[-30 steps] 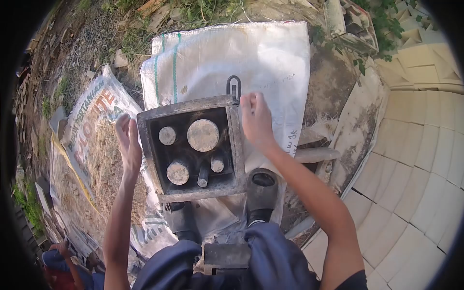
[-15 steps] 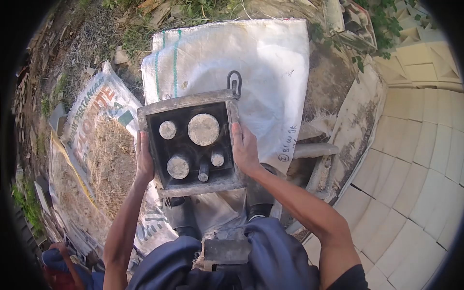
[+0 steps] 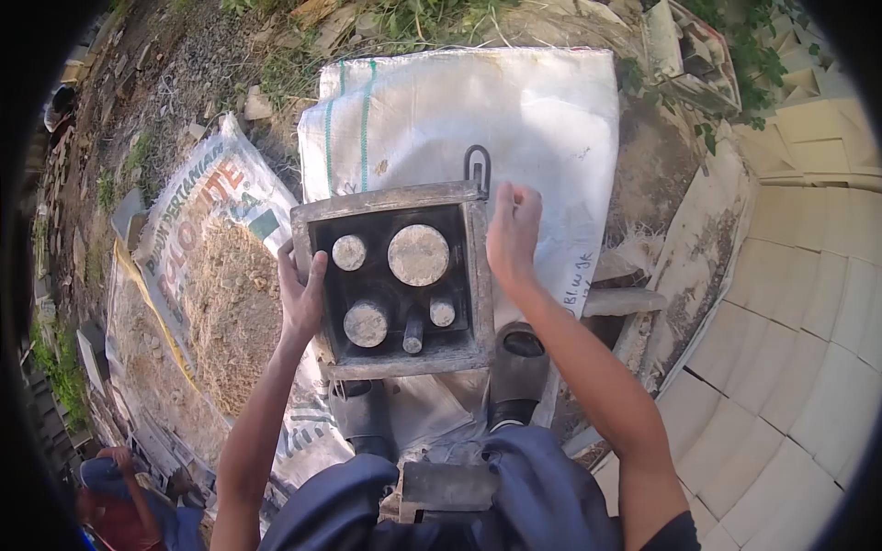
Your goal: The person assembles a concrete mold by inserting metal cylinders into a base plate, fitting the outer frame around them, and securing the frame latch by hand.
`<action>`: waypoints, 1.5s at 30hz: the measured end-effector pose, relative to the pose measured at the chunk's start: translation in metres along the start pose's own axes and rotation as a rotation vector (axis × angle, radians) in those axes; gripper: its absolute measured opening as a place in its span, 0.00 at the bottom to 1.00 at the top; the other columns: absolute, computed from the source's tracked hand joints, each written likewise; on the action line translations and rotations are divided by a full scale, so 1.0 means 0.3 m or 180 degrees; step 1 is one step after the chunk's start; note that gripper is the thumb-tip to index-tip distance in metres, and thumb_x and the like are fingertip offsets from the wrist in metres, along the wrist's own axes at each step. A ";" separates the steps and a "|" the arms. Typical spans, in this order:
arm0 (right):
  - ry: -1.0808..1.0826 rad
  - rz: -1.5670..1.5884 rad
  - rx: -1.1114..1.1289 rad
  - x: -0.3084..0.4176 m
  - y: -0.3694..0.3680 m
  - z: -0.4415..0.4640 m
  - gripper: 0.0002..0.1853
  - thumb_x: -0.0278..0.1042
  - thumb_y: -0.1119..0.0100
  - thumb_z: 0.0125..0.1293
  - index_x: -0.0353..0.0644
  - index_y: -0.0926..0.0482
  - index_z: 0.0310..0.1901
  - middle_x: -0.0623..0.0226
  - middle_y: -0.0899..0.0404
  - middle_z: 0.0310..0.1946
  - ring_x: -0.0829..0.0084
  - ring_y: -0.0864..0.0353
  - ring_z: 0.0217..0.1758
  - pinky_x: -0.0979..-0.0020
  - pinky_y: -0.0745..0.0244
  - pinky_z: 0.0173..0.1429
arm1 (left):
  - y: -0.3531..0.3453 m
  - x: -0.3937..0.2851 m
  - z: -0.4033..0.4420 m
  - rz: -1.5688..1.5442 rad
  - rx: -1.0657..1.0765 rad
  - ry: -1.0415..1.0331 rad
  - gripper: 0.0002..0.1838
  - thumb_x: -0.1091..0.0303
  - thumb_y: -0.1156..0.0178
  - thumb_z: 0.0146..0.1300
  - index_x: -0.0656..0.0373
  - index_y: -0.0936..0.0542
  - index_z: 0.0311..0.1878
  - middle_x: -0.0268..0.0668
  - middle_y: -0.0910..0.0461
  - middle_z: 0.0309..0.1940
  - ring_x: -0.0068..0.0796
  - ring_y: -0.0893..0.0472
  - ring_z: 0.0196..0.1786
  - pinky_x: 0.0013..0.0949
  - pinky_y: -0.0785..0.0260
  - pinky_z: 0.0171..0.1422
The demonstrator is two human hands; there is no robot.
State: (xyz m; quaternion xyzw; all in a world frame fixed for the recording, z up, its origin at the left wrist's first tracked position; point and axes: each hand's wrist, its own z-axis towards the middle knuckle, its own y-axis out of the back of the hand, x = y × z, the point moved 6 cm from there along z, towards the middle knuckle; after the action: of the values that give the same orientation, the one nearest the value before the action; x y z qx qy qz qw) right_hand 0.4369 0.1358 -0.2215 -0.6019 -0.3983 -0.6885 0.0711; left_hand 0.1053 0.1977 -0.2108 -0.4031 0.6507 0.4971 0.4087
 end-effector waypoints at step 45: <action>-0.0354 -0.1082 0.2247 0.037 0.148 -0.270 0.22 0.49 0.53 0.74 0.34 0.29 0.34 0.44 0.29 0.23 0.42 0.29 0.28 0.52 0.34 0.36 | -0.522 -0.381 0.211 0.1980 0.1738 -0.1940 0.17 0.51 0.45 0.69 0.58 0.24 0.41 0.45 0.19 0.26 0.53 0.19 0.33 0.49 0.28 0.38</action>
State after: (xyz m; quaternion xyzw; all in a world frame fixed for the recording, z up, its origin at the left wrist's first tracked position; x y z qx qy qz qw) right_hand 0.3971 0.0587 -0.1877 -0.5024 -0.7077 -0.4775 0.1369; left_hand 0.2985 0.2447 -0.1648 0.0942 0.6973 0.5020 0.5029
